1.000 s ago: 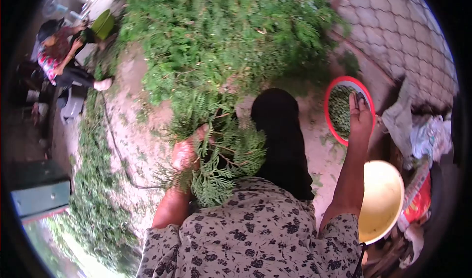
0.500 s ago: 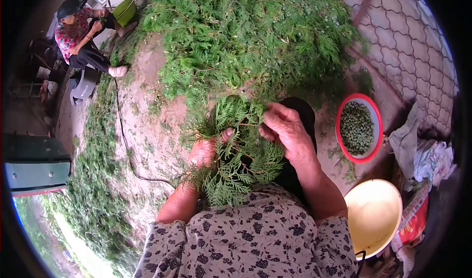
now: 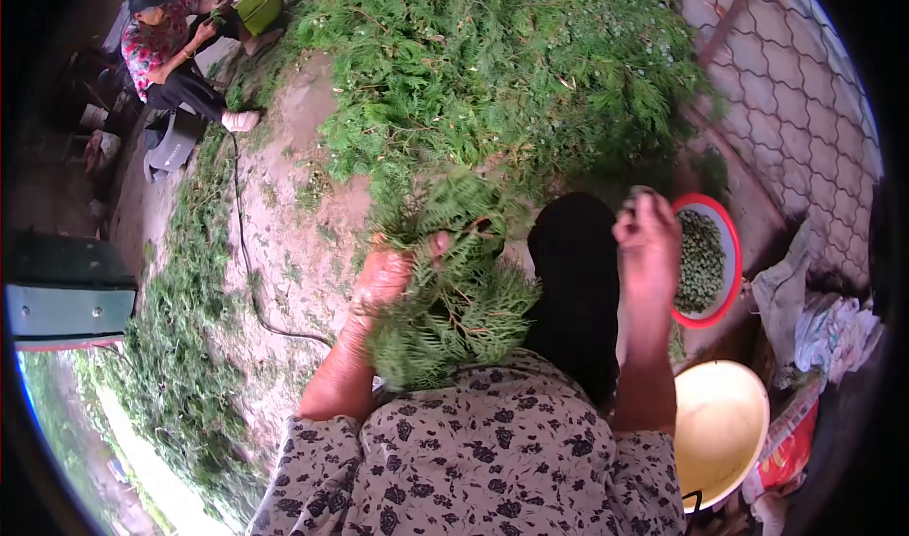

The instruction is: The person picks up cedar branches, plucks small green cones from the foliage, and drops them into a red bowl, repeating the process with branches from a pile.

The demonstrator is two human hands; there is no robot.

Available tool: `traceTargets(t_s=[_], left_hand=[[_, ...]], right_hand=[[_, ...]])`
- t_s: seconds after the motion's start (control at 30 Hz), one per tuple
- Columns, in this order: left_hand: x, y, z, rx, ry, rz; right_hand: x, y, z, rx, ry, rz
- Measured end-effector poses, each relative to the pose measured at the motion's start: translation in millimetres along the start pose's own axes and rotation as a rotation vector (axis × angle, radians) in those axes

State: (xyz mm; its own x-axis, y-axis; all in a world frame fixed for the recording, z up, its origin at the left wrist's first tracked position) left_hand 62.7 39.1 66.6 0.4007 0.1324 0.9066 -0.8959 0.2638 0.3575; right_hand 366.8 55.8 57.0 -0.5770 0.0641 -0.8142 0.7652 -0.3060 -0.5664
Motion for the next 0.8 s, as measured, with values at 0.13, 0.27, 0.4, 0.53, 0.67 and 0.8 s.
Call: traceTargets(t_s=[0.13,0.27,0.4,0.53,0.67,0.8], left_hand=[[-1.9,24.7,-6.6,0.118,0.150,0.185],[-17.8,42.7,-20.1,0.332,0.037,0.408],[7.4,60.7,-20.5,0.308,0.055,0.552],[4.4,72.3,-35.4,0.361,0.097,0.753],[46.6,80.2,-41.0,0.195,-0.117,1.224],[43.2,104.2,-46.9,0.545,-0.471,0.578]], right_hand=[[-17.9,112.4,-32.3,0.187,-0.038,-0.164],[-58.2,179.3,-27.3,0.196,0.408,1.300],[-88.2,211.0,-2.8,0.513,0.308,1.634],[-59.9,323.3,-38.0,0.292,0.363,1.434],[-36.8,219.2,-66.8,0.284,0.030,0.030],[-17.5,52.5,-47.5,-0.002,0.123,0.342]])
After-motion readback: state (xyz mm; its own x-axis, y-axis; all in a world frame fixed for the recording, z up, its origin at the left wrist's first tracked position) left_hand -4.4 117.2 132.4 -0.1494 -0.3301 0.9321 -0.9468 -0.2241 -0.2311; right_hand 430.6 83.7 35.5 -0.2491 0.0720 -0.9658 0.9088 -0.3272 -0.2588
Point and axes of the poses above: each hand's wrist, its own z-axis away from the middle knuckle, its own y-axis out of the back of the hand, x = y × z, the point moved 1 cm from there along -z, towards the middle knuckle, and after that the axes turned 2 degrees about -x, right-handed, at the moved point
